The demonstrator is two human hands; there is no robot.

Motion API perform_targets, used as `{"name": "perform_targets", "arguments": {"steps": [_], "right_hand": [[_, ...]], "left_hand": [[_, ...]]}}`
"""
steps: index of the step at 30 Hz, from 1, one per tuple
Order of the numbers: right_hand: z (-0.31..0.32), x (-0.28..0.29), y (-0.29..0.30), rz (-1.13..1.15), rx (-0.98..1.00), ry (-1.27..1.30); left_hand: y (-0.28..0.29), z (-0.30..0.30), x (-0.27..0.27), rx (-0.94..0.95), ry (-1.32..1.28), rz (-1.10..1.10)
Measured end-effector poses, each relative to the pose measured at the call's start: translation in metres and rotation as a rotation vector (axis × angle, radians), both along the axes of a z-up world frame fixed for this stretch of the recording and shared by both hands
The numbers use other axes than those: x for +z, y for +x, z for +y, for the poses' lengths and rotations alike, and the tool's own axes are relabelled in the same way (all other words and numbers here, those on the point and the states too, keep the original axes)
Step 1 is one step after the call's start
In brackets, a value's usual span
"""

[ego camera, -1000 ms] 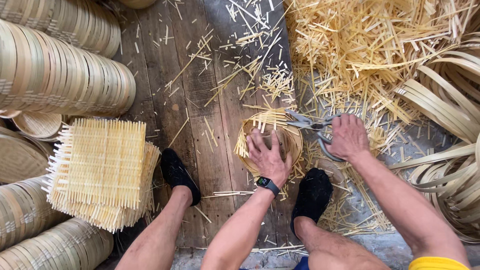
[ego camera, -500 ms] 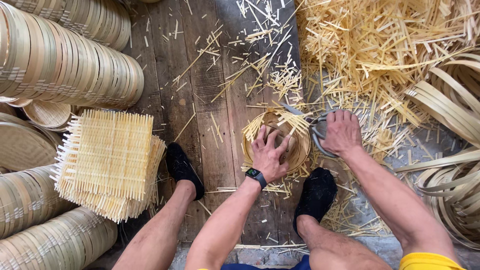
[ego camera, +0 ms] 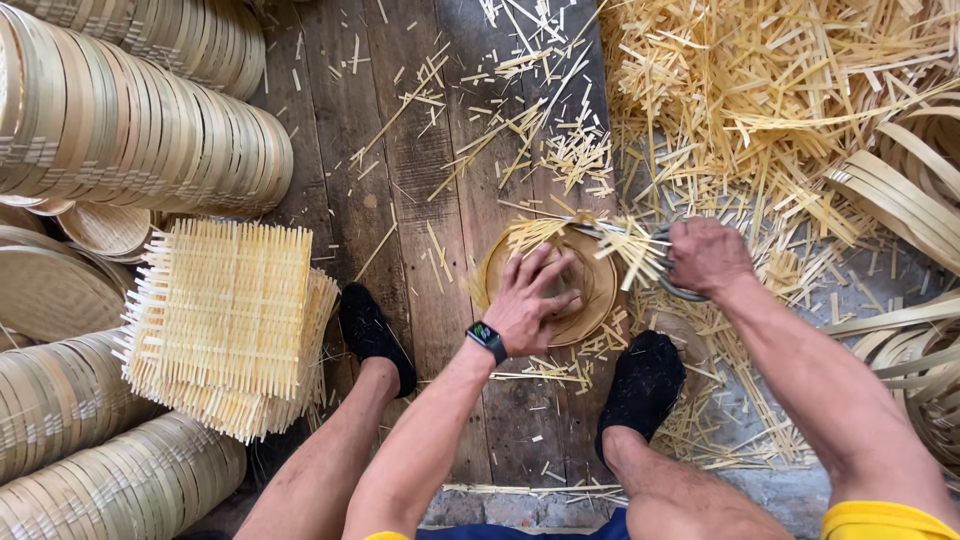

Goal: The person weaves bamboo strips into a flat circular base, places a round wooden mold on top to define the shape, and trims the excess strips using shears.

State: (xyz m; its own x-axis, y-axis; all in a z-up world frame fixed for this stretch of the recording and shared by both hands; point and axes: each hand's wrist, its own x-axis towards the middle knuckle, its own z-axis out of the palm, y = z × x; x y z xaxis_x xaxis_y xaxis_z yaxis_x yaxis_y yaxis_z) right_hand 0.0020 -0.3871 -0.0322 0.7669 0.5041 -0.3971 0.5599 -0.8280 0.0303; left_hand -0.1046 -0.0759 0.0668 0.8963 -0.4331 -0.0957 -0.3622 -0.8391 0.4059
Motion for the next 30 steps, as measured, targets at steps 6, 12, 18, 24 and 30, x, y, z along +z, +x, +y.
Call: {"name": "perform_targets", "arguments": {"steps": [6,12,18,24,30], "right_hand": [[0.004,0.015,-0.006,-0.077,-0.011,0.024],[0.034,0.020,0.004,0.071,-0.095,-0.071],[0.003,0.007,0.000,0.020,-0.049,-0.029],[0.019,0.008,0.004,0.020,-0.039,-0.013],[0.002,0.003,-0.001,-0.083,-0.012,0.096]], "left_hand": [[-0.005,-0.064,-0.015,0.980,-0.150,0.180],[-0.004,-0.060,-0.015,0.778,-0.042,0.207],[-0.004,-0.034,-0.014,0.492,-0.060,0.153],[0.003,-0.023,-0.009,0.323,-0.050,0.221],[0.006,-0.013,0.002,0.170,0.014,0.247]]}}
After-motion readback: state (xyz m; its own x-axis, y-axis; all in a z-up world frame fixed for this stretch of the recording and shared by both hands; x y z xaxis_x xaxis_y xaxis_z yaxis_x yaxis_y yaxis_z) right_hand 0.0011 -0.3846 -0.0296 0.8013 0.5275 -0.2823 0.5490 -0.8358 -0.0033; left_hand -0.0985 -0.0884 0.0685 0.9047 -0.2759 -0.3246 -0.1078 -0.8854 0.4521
